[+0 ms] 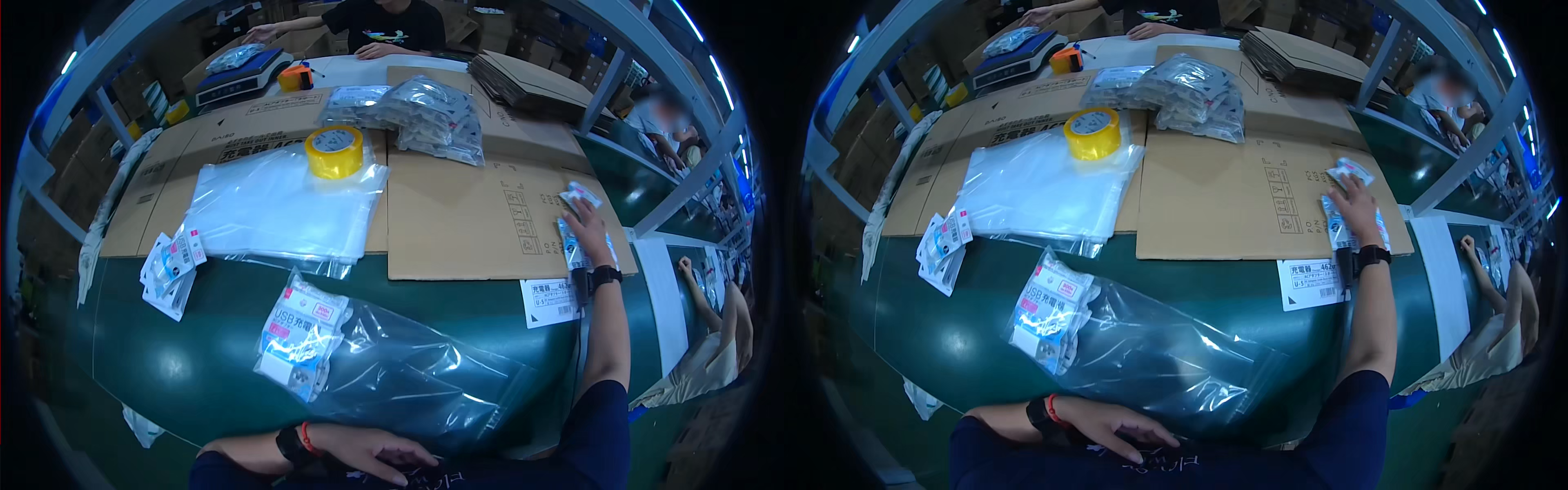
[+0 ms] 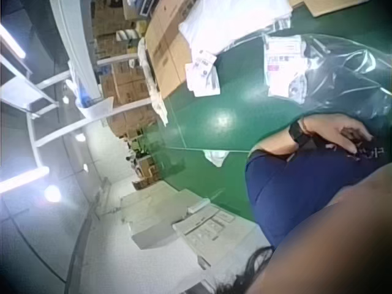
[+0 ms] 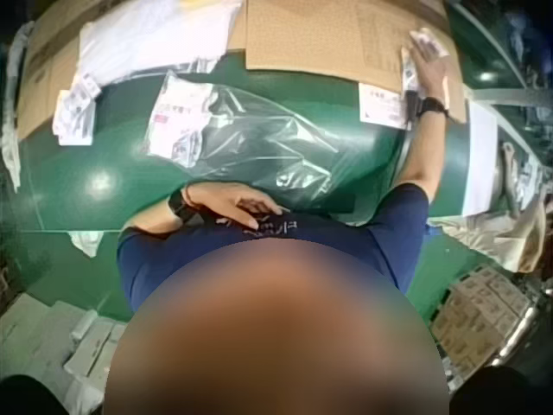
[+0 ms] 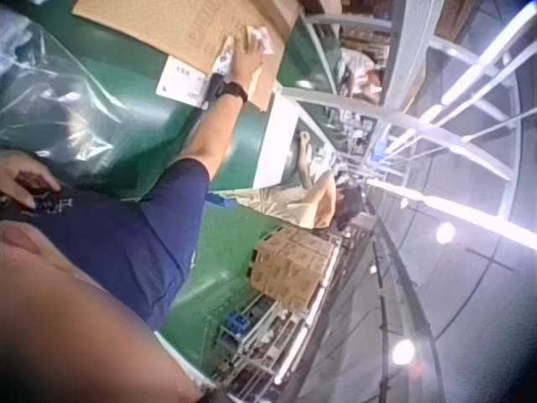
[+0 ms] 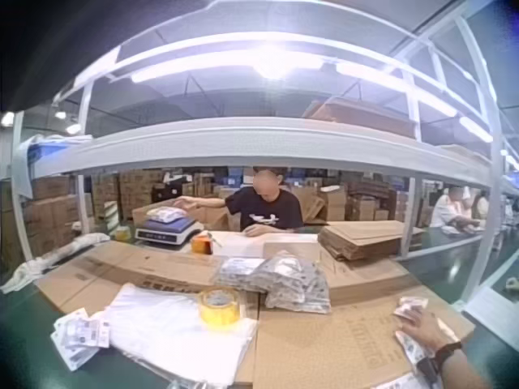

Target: Pack small electronic component packets into larger plastic bags for bulk shipping.

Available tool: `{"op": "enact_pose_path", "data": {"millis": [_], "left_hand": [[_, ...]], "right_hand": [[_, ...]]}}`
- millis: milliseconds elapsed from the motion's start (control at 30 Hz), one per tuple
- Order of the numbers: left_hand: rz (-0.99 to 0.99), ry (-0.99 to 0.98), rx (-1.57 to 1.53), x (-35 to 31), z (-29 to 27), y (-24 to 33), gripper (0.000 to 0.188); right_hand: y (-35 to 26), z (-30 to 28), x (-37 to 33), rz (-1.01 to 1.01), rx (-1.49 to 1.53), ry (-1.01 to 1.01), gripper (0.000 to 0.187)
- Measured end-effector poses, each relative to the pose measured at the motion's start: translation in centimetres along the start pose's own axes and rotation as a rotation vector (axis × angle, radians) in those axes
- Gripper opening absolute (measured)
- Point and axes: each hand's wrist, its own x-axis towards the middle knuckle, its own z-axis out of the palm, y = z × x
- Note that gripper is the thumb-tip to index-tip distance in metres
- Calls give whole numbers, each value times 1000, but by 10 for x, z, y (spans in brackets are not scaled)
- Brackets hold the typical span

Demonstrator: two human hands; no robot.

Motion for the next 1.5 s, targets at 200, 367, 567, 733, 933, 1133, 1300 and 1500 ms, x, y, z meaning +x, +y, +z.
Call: {"op": "enact_pose_path", "data": {"millis": [200, 367, 567, 733, 933, 1133, 1300, 1500], "left_hand": [[21, -7, -33, 3, -2, -3, 57], [11, 4, -58, 2, -1, -2, 57], [113, 71, 6, 1, 2, -2, 54], [87, 30, 88, 0, 0, -2, 54], [7, -44, 96, 1, 2, 1, 56], [-13, -78, 123, 3, 2, 3, 58], [-15, -49, 121, -3, 1, 1, 61], [9, -51, 124, -2, 1, 2, 57]], "right_hand": [[-118, 0, -30, -381, 325, -125, 44], [-181, -3, -31, -650, 19, -174, 36], [-261, -47, -88, -673, 355, -303, 45], [-333, -43, -164, -976, 446, -600, 68], [-375, 13, -194, -1064, 281, -401, 71], [-394, 34, -183, -1005, 331, -210, 67], [-365, 22, -126, -873, 452, -124, 54], [-240, 14, -35, -306, -457, -246, 50]]}}
